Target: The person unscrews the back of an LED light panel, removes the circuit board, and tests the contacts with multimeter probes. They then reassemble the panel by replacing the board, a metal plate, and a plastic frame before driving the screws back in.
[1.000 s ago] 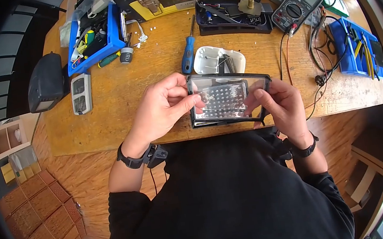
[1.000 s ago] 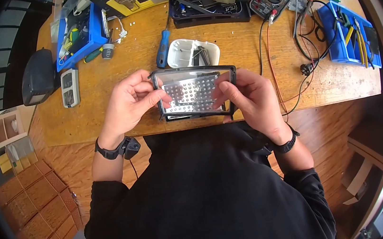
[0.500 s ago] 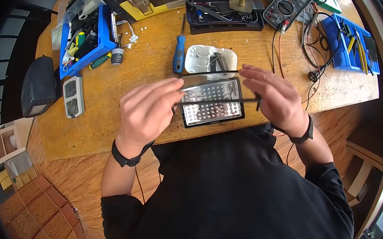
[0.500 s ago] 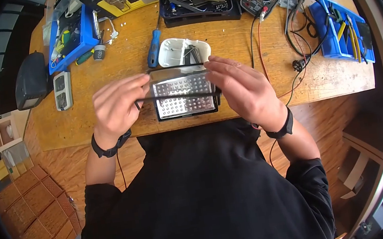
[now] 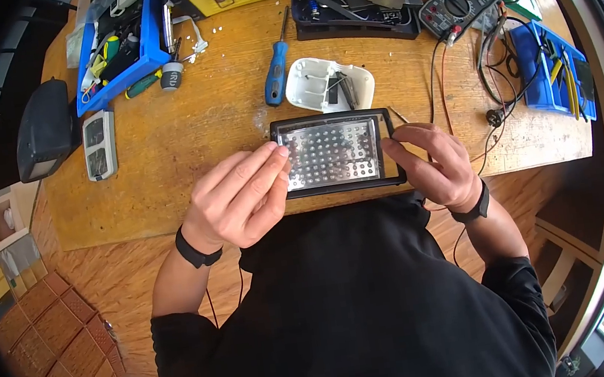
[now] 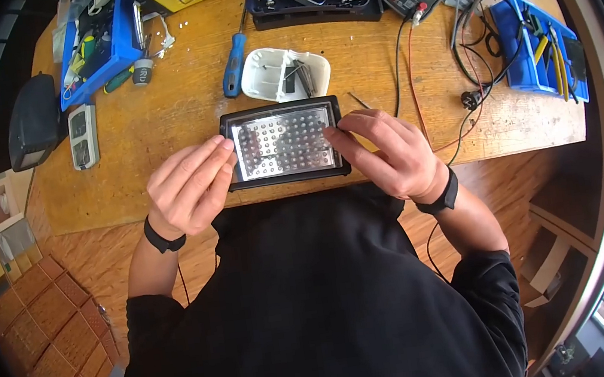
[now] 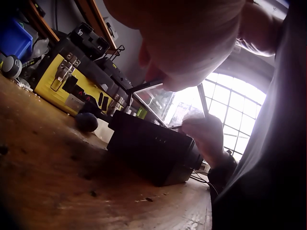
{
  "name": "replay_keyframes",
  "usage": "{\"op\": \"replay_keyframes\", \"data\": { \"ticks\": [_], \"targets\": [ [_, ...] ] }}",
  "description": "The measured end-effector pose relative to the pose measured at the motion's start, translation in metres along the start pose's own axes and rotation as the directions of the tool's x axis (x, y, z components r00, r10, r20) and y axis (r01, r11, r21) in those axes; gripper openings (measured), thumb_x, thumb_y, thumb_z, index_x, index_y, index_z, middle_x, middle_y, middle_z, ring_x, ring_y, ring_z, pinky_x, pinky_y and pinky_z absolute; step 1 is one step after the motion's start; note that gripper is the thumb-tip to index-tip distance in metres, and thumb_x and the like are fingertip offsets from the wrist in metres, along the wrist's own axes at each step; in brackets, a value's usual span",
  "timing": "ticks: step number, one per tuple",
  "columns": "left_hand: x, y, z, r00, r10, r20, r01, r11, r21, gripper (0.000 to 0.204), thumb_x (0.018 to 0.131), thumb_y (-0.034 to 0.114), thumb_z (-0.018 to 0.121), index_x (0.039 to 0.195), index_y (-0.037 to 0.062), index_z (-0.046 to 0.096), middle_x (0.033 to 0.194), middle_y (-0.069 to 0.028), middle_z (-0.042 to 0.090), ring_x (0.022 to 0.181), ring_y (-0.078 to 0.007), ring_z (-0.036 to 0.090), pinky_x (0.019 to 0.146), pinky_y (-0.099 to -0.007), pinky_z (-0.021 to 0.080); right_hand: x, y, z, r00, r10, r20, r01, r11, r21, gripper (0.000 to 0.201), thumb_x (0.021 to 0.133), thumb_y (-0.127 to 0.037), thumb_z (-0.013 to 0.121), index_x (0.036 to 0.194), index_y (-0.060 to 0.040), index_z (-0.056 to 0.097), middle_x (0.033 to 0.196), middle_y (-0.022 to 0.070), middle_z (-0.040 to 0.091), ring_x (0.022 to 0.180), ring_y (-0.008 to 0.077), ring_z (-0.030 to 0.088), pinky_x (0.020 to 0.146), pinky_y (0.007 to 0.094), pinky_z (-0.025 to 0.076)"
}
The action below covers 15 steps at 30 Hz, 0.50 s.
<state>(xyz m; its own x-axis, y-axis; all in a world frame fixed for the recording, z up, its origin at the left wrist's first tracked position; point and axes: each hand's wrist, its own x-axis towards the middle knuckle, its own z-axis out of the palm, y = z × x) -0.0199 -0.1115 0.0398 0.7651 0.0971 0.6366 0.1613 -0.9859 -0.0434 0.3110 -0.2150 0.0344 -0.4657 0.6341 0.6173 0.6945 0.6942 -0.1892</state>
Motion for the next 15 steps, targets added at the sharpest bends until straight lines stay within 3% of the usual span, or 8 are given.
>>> {"op": "replay_keyframes", "data": {
  "ticks": [4, 15],
  "targets": [
    [-0.001, 0.001, 0.001, 1.000, -0.023, -0.005, 0.023, 1.000, -0.017, 0.016, 0.089, -0.005, 0.085, 0.097, -0.0009, 0.071, 0.103, -0.0181, 0.082, 0.098, -0.0303, 0.082, 0.075, -0.0364, 0.067, -0.006, 0.001, 0.005, 0.999, 0.022, 0.028, -0.023, 0.999, 0.044, 0.041, 0.075, -0.009, 0.071, 0.111, 0.0083, 0.079, 0.109, 0.0180, 0.070, 0.093, 0.0293, 0.074, 0.074, 0.0358, 0.063],
    [-0.017, -0.001, 0.007, 1.000, 0.024, 0.020, -0.025, 0.999, 0.029, 0.012, 0.089, 0.001, 0.079, 0.085, 0.0051, 0.068, 0.112, -0.0197, 0.081, 0.107, -0.0313, 0.080, 0.079, -0.0364, 0.066, -0.005, -0.001, 0.012, 0.996, 0.034, 0.085, -0.037, 0.999, 0.032, 0.042, 0.075, -0.006, 0.072, 0.114, 0.0080, 0.078, 0.109, 0.0163, 0.068, 0.096, 0.0293, 0.074, 0.075, 0.0364, 0.064]
  ]
}}
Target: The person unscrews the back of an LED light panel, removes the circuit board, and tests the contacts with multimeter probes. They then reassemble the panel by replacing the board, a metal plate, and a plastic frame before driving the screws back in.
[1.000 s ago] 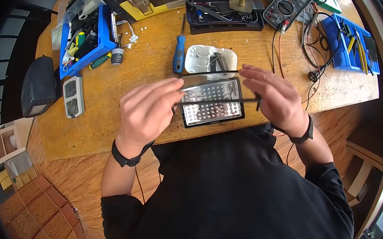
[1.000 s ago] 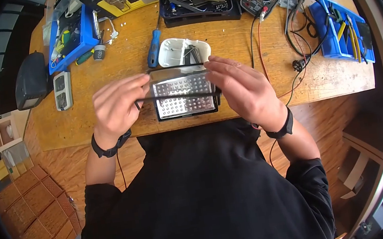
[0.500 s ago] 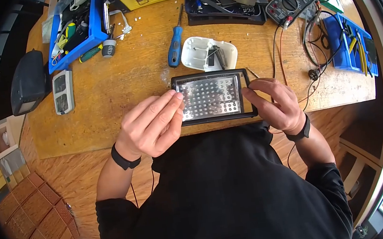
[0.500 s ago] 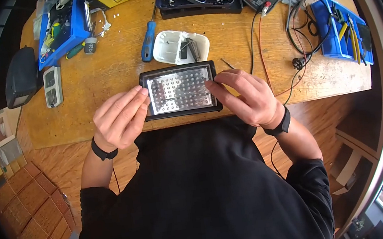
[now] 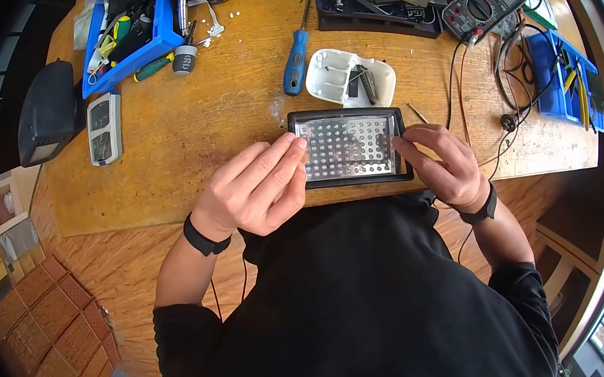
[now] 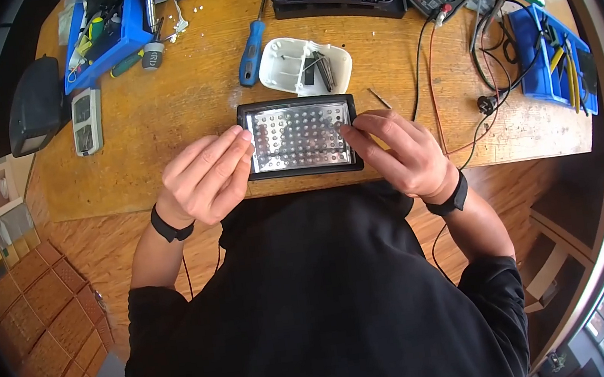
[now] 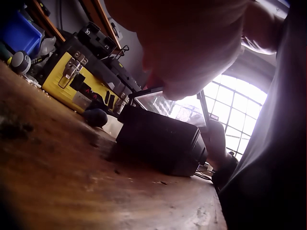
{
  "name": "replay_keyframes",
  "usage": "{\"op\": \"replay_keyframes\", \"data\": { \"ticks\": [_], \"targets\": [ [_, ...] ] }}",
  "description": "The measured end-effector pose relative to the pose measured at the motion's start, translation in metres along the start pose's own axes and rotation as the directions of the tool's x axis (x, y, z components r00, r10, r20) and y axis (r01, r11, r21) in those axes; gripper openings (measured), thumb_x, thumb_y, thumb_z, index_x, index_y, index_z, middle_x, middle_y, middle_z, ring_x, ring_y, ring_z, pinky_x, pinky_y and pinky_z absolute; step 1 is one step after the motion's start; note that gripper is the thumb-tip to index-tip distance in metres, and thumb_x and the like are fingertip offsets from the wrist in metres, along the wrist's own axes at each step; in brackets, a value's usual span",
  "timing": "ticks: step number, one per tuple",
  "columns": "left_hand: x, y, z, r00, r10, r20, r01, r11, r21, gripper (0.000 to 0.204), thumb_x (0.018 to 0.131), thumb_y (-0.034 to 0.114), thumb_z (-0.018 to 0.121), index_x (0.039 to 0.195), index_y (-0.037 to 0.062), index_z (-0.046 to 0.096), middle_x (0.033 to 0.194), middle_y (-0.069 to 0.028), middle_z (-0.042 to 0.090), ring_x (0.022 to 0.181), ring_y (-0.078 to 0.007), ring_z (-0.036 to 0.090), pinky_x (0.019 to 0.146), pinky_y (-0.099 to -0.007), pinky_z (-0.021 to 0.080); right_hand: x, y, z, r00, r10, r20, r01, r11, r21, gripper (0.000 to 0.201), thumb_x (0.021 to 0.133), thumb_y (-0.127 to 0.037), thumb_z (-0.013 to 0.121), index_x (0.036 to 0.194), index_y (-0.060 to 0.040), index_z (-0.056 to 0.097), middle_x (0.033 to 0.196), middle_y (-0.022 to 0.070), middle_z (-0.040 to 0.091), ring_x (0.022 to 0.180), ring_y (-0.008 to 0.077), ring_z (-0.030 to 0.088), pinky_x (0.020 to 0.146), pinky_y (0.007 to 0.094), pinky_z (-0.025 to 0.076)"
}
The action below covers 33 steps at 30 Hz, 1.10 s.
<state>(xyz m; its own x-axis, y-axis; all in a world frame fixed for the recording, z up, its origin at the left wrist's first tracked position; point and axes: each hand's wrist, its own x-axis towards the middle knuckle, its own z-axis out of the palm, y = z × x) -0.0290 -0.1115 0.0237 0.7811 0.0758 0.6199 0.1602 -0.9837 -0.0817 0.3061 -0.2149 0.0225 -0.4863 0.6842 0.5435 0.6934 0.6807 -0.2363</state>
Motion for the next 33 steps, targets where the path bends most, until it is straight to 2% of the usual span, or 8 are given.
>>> {"op": "replay_keyframes", "data": {
  "ticks": [2, 12, 14, 21, 27, 29, 30, 33],
  "targets": [
    [0.003, 0.001, -0.003, 0.996, 0.027, 0.084, -0.027, 1.000, -0.007, 0.014, 0.091, -0.001, 0.081, 0.089, 0.0024, 0.068, 0.110, -0.0196, 0.082, 0.106, -0.0311, 0.081, 0.079, -0.0362, 0.067, 0.000, -0.001, 0.000, 0.999, -0.036, 0.005, 0.036, 0.998, -0.044, 0.042, 0.074, -0.003, 0.074, 0.115, 0.0082, 0.078, 0.110, 0.0156, 0.067, 0.097, 0.0286, 0.074, 0.073, 0.0348, 0.064],
    [-0.003, 0.000, 0.001, 0.980, 0.123, 0.156, -0.128, 0.991, 0.026, 0.011, 0.091, 0.003, 0.079, 0.087, 0.0018, 0.069, 0.113, -0.0217, 0.080, 0.110, -0.0339, 0.080, 0.087, -0.0373, 0.069, 0.005, -0.004, -0.008, 0.989, -0.109, 0.103, 0.119, 0.988, -0.095, 0.042, 0.074, 0.000, 0.078, 0.116, 0.0090, 0.077, 0.111, 0.0148, 0.066, 0.097, 0.0267, 0.073, 0.066, 0.0314, 0.063],
    [-0.004, -0.002, 0.003, 0.977, 0.143, 0.162, -0.159, 0.983, 0.095, 0.008, 0.088, 0.008, 0.074, 0.082, 0.0071, 0.069, 0.113, -0.0219, 0.081, 0.111, -0.0335, 0.078, 0.091, -0.0368, 0.067, 0.005, -0.007, -0.009, 0.985, -0.091, 0.146, 0.108, 0.987, -0.119, 0.040, 0.078, 0.000, 0.077, 0.116, 0.0091, 0.076, 0.112, 0.0144, 0.066, 0.098, 0.0260, 0.073, 0.068, 0.0308, 0.063],
    [0.003, 0.003, -0.003, 0.966, 0.123, 0.226, -0.149, 0.984, 0.100, 0.006, 0.091, 0.008, 0.073, 0.091, 0.0023, 0.074, 0.115, -0.0213, 0.079, 0.118, -0.0353, 0.076, 0.100, -0.0408, 0.066, 0.014, -0.024, -0.020, 0.951, 0.023, 0.308, 0.024, 0.989, -0.148, 0.040, 0.087, -0.001, 0.071, 0.125, 0.0129, 0.071, 0.122, 0.0183, 0.066, 0.106, 0.0281, 0.073, 0.083, 0.0334, 0.065],
    [0.009, 0.003, -0.024, 0.923, 0.035, 0.383, -0.026, 0.999, -0.028, 0.020, 0.093, 0.008, 0.074, 0.109, -0.0036, 0.079, 0.126, -0.0196, 0.077, 0.128, -0.0352, 0.071, 0.105, -0.0414, 0.064, 0.008, -0.042, -0.023, 0.934, 0.144, 0.327, -0.092, 0.981, -0.168, 0.040, 0.092, 0.000, 0.068, 0.129, 0.0149, 0.070, 0.134, 0.0242, 0.065, 0.113, 0.0339, 0.074, 0.088, 0.0386, 0.065],
    [0.008, 0.004, -0.022, 0.930, -0.128, 0.345, 0.204, 0.959, -0.195, 0.031, 0.091, 0.015, 0.081, 0.116, -0.0031, 0.078, 0.134, -0.0172, 0.075, 0.133, -0.0344, 0.068, 0.109, -0.0460, 0.061, 0.006, -0.044, -0.024, 0.937, 0.181, 0.300, -0.162, 0.983, -0.088, 0.043, 0.091, -0.001, 0.074, 0.132, 0.0142, 0.068, 0.137, 0.0257, 0.064, 0.113, 0.0360, 0.073, 0.089, 0.0399, 0.064],
    [0.008, 0.002, -0.022, 0.930, -0.126, 0.346, 0.204, 0.959, -0.197, 0.031, 0.091, 0.015, 0.081, 0.116, -0.0031, 0.078, 0.134, -0.0172, 0.075, 0.133, -0.0344, 0.068, 0.109, -0.0460, 0.061, 0.003, -0.043, -0.023, 0.936, 0.184, 0.300, -0.165, 0.982, -0.088, 0.043, 0.091, -0.001, 0.074, 0.132, 0.0142, 0.068, 0.137, 0.0257, 0.064, 0.113, 0.0360, 0.073, 0.089, 0.0399, 0.064],
    [0.012, -0.006, -0.019, 0.883, -0.311, 0.352, 0.428, 0.841, -0.331, 0.064, 0.083, 0.030, 0.093, 0.135, -0.0011, 0.071, 0.148, -0.0164, 0.068, 0.142, -0.0356, 0.061, 0.116, -0.0509, 0.055, -0.001, -0.041, -0.019, 0.943, 0.237, 0.234, -0.250, 0.968, 0.028, 0.055, 0.089, -0.007, 0.084, 0.137, 0.0103, 0.066, 0.138, 0.0254, 0.064, 0.112, 0.0374, 0.073, 0.088, 0.0413, 0.064]
  ]
}}
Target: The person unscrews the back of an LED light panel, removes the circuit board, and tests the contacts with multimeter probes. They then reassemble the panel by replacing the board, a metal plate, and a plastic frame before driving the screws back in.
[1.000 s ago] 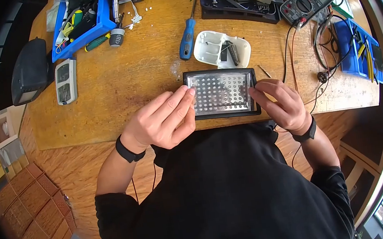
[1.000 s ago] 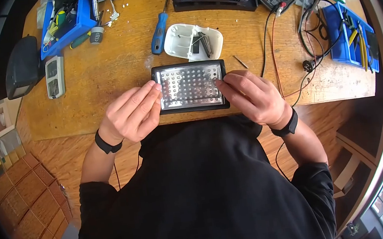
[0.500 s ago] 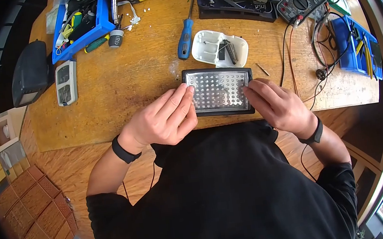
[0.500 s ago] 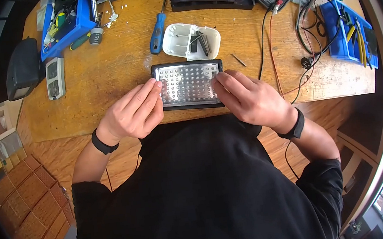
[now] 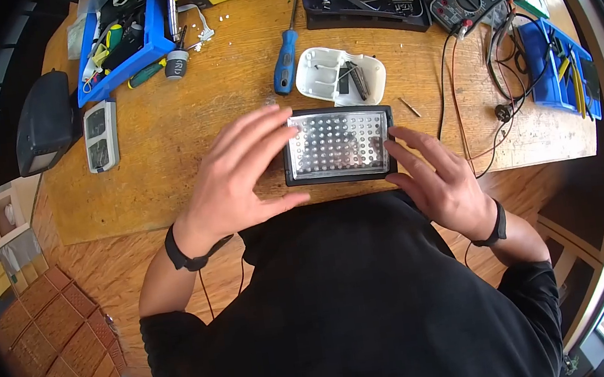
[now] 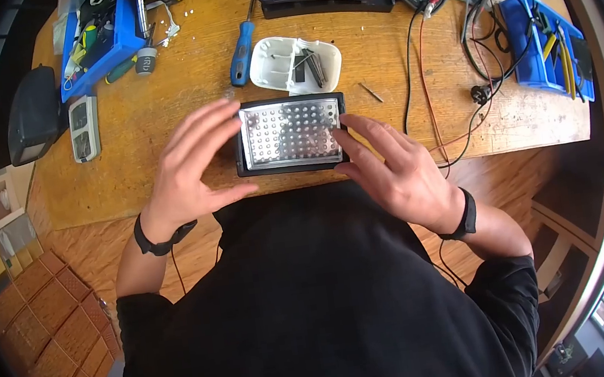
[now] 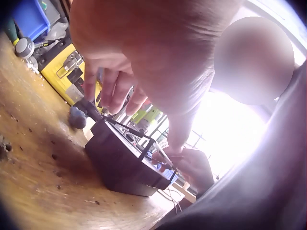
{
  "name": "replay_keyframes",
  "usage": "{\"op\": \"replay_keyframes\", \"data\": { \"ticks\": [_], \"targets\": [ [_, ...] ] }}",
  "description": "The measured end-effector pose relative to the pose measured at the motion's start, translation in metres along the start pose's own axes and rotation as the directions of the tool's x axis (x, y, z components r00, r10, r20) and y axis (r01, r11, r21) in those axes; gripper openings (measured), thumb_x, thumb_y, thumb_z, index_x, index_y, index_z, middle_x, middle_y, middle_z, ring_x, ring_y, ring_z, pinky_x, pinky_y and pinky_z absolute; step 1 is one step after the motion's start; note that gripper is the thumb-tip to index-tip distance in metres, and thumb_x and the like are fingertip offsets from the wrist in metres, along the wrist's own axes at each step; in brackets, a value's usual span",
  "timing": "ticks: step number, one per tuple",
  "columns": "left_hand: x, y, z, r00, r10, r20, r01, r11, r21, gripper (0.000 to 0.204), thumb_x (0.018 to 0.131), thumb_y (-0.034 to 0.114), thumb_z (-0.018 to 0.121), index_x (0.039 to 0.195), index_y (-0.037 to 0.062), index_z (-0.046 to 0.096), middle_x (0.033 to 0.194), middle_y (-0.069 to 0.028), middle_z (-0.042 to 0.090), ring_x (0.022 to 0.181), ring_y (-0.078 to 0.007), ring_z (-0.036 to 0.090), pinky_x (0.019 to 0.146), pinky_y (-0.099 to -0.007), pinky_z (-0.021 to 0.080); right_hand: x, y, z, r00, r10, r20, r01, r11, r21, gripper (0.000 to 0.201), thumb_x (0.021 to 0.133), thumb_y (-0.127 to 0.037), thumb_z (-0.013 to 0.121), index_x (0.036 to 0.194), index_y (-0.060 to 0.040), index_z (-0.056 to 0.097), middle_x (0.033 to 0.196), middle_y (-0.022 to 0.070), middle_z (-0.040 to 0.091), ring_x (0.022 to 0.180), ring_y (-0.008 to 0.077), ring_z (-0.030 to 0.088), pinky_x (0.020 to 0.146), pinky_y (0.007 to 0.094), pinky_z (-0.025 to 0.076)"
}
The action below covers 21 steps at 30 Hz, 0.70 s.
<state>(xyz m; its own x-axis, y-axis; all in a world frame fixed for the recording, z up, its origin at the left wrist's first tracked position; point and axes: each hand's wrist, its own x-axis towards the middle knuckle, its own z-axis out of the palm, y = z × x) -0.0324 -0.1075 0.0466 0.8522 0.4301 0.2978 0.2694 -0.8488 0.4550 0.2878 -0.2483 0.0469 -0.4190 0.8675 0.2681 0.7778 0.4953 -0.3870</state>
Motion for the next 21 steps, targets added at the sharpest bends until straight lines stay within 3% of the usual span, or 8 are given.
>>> {"op": "replay_keyframes", "data": {
  "ticks": [2, 3, 7, 9, 12, 19, 21],
  "targets": [
    [0.005, -0.001, -0.001, 0.982, -0.173, 0.081, 0.183, 0.972, -0.148, 0.097, 0.072, 0.040, 0.100, 0.152, 0.0017, 0.059, 0.160, -0.0173, 0.057, 0.149, -0.0381, 0.054, 0.123, -0.0523, 0.047, 0.003, -0.003, -0.004, 0.992, 0.124, -0.028, -0.120, 0.986, 0.114, 0.068, 0.084, -0.015, 0.092, 0.142, 0.0049, 0.064, 0.141, 0.0246, 0.062, 0.115, 0.0377, 0.072, 0.090, 0.0440, 0.063],
    [0.003, -0.002, 0.000, 0.970, -0.201, 0.134, 0.220, 0.965, -0.145, 0.106, 0.070, 0.041, 0.101, 0.158, 0.0040, 0.053, 0.165, -0.0154, 0.052, 0.151, -0.0389, 0.051, 0.126, -0.0512, 0.045, 0.005, -0.001, -0.003, 0.985, 0.173, -0.025, -0.166, 0.970, 0.179, 0.077, 0.081, -0.021, 0.095, 0.147, 0.0009, 0.061, 0.148, 0.0245, 0.060, 0.126, 0.0419, 0.068, 0.101, 0.0475, 0.060],
    [0.003, -0.004, 0.004, 0.955, -0.243, 0.169, 0.272, 0.946, -0.174, 0.104, 0.071, 0.040, 0.101, 0.157, 0.0065, 0.054, 0.166, -0.0131, 0.053, 0.151, -0.0380, 0.052, 0.125, -0.0503, 0.045, 0.019, 0.003, -0.007, 0.959, 0.282, -0.001, -0.270, 0.921, 0.280, 0.084, 0.080, -0.022, 0.097, 0.151, -0.0008, 0.057, 0.155, 0.0261, 0.056, 0.138, 0.0466, 0.061, 0.112, 0.0497, 0.055],
    [0.003, -0.006, 0.004, 0.946, -0.270, 0.180, 0.305, 0.930, -0.203, 0.101, 0.072, 0.038, 0.101, 0.157, 0.0096, 0.055, 0.166, -0.0109, 0.053, 0.150, -0.0370, 0.053, 0.124, -0.0499, 0.047, 0.018, 0.008, -0.004, 0.943, 0.306, 0.129, -0.332, 0.882, 0.335, 0.089, 0.079, -0.023, 0.098, 0.154, -0.0019, 0.054, 0.160, 0.0263, 0.053, 0.144, 0.0487, 0.056, 0.117, 0.0499, 0.052],
    [0.004, -0.005, 0.002, 0.941, -0.293, 0.171, 0.330, 0.907, -0.262, 0.101, 0.067, 0.025, 0.104, 0.155, 0.0088, 0.057, 0.163, -0.0123, 0.057, 0.148, -0.0348, 0.057, 0.124, -0.0472, 0.048, 0.021, 0.009, -0.005, 0.944, 0.293, 0.153, -0.329, 0.878, 0.348, 0.089, 0.079, -0.022, 0.098, 0.154, -0.0020, 0.054, 0.161, 0.0255, 0.052, 0.145, 0.0470, 0.056, 0.117, 0.0492, 0.052],
    [0.004, -0.004, 0.005, 0.942, -0.295, 0.158, 0.328, 0.907, -0.262, 0.105, 0.062, 0.024, 0.104, 0.155, 0.0094, 0.058, 0.161, -0.0114, 0.058, 0.147, -0.0354, 0.058, 0.124, -0.0475, 0.049, 0.021, 0.012, -0.004, 0.943, 0.291, 0.160, -0.330, 0.883, 0.335, 0.090, 0.080, -0.020, 0.097, 0.155, 0.0000, 0.053, 0.159, 0.0258, 0.055, 0.144, 0.0468, 0.056, 0.118, 0.0490, 0.051],
    [0.003, -0.005, 0.007, 0.952, -0.271, 0.145, 0.295, 0.938, -0.182, 0.109, 0.060, 0.024, 0.104, 0.157, 0.0093, 0.056, 0.162, -0.0116, 0.058, 0.148, -0.0359, 0.057, 0.124, -0.0480, 0.049, 0.021, 0.013, -0.002, 0.961, 0.245, 0.129, -0.271, 0.925, 0.265, 0.092, 0.079, -0.020, 0.097, 0.156, 0.0038, 0.051, 0.158, 0.0268, 0.055, 0.144, 0.0466, 0.057, 0.119, 0.0491, 0.051]
  ]
}}
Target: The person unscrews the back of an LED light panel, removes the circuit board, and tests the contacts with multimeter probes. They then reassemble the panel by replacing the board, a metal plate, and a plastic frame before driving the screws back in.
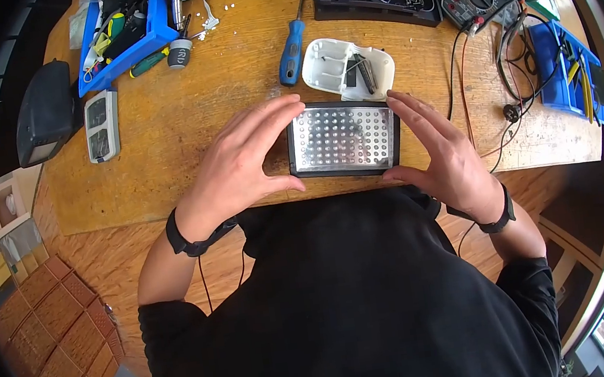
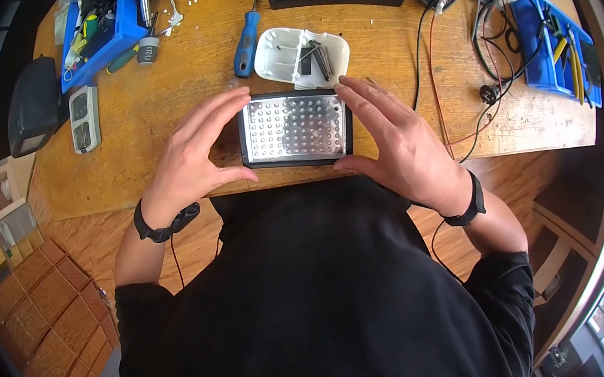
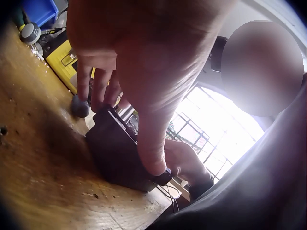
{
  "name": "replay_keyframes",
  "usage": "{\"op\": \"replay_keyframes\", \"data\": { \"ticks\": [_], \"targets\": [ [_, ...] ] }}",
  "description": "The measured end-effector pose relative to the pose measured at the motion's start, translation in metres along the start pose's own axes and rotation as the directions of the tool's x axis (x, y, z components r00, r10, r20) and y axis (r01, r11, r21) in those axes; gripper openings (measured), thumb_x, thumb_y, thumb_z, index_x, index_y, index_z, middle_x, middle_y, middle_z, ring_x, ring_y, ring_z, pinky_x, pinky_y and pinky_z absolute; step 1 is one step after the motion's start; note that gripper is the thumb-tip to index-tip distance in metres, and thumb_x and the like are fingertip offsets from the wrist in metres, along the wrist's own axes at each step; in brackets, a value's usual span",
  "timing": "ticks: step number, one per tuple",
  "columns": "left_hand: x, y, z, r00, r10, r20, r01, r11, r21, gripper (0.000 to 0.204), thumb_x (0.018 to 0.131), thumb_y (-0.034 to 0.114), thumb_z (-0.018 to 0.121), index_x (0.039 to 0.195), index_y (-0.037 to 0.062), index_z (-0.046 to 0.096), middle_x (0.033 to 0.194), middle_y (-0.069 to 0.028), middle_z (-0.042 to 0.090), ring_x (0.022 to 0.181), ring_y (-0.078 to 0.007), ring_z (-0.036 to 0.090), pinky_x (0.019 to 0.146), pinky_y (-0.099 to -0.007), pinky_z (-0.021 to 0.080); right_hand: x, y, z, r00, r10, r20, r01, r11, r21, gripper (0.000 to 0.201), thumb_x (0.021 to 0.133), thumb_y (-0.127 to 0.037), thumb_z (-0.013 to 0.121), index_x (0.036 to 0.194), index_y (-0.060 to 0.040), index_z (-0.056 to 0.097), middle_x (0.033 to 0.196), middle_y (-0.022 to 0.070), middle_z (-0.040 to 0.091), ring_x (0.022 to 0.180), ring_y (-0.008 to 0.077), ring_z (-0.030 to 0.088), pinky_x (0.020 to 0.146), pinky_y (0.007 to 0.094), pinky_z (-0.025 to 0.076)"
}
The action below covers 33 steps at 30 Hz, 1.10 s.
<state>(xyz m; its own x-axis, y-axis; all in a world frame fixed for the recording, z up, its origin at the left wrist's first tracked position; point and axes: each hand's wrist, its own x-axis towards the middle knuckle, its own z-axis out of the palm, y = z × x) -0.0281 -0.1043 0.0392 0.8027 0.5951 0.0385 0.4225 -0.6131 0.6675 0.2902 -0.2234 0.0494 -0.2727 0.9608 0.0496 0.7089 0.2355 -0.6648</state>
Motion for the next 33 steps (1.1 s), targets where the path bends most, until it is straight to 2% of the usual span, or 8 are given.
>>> {"op": "replay_keyframes", "data": {
  "ticks": [3, 13, 16, 18, 21, 25, 31, 33],
  "targets": [
    [0.000, -0.003, -0.001, 1.000, -0.001, 0.011, 0.000, 0.999, 0.034, 0.113, 0.064, 0.031, 0.102, 0.161, 0.0078, 0.050, 0.163, -0.0124, 0.056, 0.147, -0.0355, 0.057, 0.125, -0.0482, 0.047, -0.002, 0.003, 0.004, 1.000, -0.007, 0.002, 0.007, 0.999, -0.031, 0.094, 0.079, -0.020, 0.096, 0.156, 0.0066, 0.050, 0.159, 0.0274, 0.055, 0.144, 0.0464, 0.056, 0.119, 0.0493, 0.050],
    [0.003, 0.009, -0.001, 0.996, -0.089, 0.023, 0.086, 0.990, 0.110, 0.109, 0.065, 0.028, 0.103, 0.158, 0.0045, 0.052, 0.157, -0.0180, 0.061, 0.142, -0.0387, 0.060, 0.121, -0.0487, 0.049, 0.001, -0.003, 0.002, 1.000, -0.014, 0.017, 0.016, 0.991, -0.132, 0.095, 0.081, -0.025, 0.094, 0.158, 0.0045, 0.048, 0.159, 0.0268, 0.055, 0.145, 0.0450, 0.055, 0.120, 0.0493, 0.049],
    [0.001, 0.011, 0.002, 0.997, -0.082, -0.011, 0.083, 0.993, 0.085, 0.104, 0.067, 0.026, 0.103, 0.155, 0.0048, 0.053, 0.152, -0.0180, 0.063, 0.137, -0.0403, 0.062, 0.119, -0.0500, 0.049, -0.003, -0.007, 0.001, 1.000, 0.009, 0.006, -0.008, 0.987, -0.159, 0.094, 0.080, -0.025, 0.095, 0.158, 0.0031, 0.049, 0.155, 0.0234, 0.055, 0.137, 0.0429, 0.059, 0.114, 0.0485, 0.052],
    [-0.003, 0.015, 0.002, 0.987, -0.157, 0.031, 0.154, 0.985, 0.074, 0.107, 0.064, 0.022, 0.103, 0.159, 0.0100, 0.054, 0.155, -0.0200, 0.061, 0.142, -0.0413, 0.060, 0.120, -0.0505, 0.049, -0.006, -0.009, 0.000, 1.000, 0.001, 0.016, 0.001, 0.991, -0.137, 0.093, 0.079, -0.024, 0.096, 0.156, 0.0028, 0.051, 0.149, 0.0202, 0.054, 0.126, 0.0403, 0.060, 0.107, 0.0480, 0.054],
    [-0.004, 0.016, 0.004, 0.988, -0.155, 0.022, 0.153, 0.984, 0.088, 0.106, 0.064, 0.022, 0.103, 0.158, 0.0096, 0.055, 0.155, -0.0192, 0.061, 0.142, -0.0405, 0.060, 0.120, -0.0510, 0.048, -0.008, -0.003, 0.004, 1.000, -0.016, 0.011, 0.018, 0.993, -0.115, 0.092, 0.079, -0.023, 0.096, 0.155, 0.0032, 0.051, 0.145, 0.0193, 0.052, 0.120, 0.0383, 0.060, 0.104, 0.0472, 0.054],
    [0.001, 0.018, 0.006, 0.996, -0.093, 0.005, 0.091, 0.984, 0.151, 0.106, 0.065, 0.024, 0.103, 0.157, 0.0082, 0.055, 0.154, -0.0186, 0.061, 0.142, -0.0392, 0.059, 0.121, -0.0516, 0.047, -0.006, -0.008, 0.003, 1.000, -0.001, 0.030, 0.005, 0.992, -0.128, 0.092, 0.079, -0.023, 0.096, 0.156, 0.0035, 0.051, 0.145, 0.0205, 0.051, 0.122, 0.0391, 0.060, 0.104, 0.0476, 0.055],
    [-0.005, 0.019, 0.013, 0.990, -0.140, -0.031, 0.142, 0.983, 0.114, 0.109, 0.062, 0.032, 0.105, 0.156, 0.0057, 0.056, 0.155, -0.0167, 0.061, 0.143, -0.0384, 0.059, 0.122, -0.0509, 0.047, -0.012, -0.009, 0.009, 0.999, 0.028, -0.031, -0.030, 0.997, -0.078, 0.089, 0.081, -0.023, 0.095, 0.154, 0.0028, 0.052, 0.144, 0.0217, 0.054, 0.124, 0.0401, 0.062, 0.104, 0.0486, 0.056],
    [-0.005, 0.015, 0.010, 0.996, -0.079, -0.046, 0.084, 0.990, 0.112, 0.110, 0.061, 0.039, 0.105, 0.154, 0.0050, 0.058, 0.156, -0.0156, 0.060, 0.142, -0.0377, 0.060, 0.121, -0.0508, 0.047, -0.013, -0.007, 0.011, 0.990, 0.003, -0.142, -0.007, 1.000, -0.029, 0.079, 0.082, -0.020, 0.095, 0.148, 0.0021, 0.057, 0.139, 0.0218, 0.060, 0.119, 0.0408, 0.065, 0.100, 0.0487, 0.057]
  ]
}}
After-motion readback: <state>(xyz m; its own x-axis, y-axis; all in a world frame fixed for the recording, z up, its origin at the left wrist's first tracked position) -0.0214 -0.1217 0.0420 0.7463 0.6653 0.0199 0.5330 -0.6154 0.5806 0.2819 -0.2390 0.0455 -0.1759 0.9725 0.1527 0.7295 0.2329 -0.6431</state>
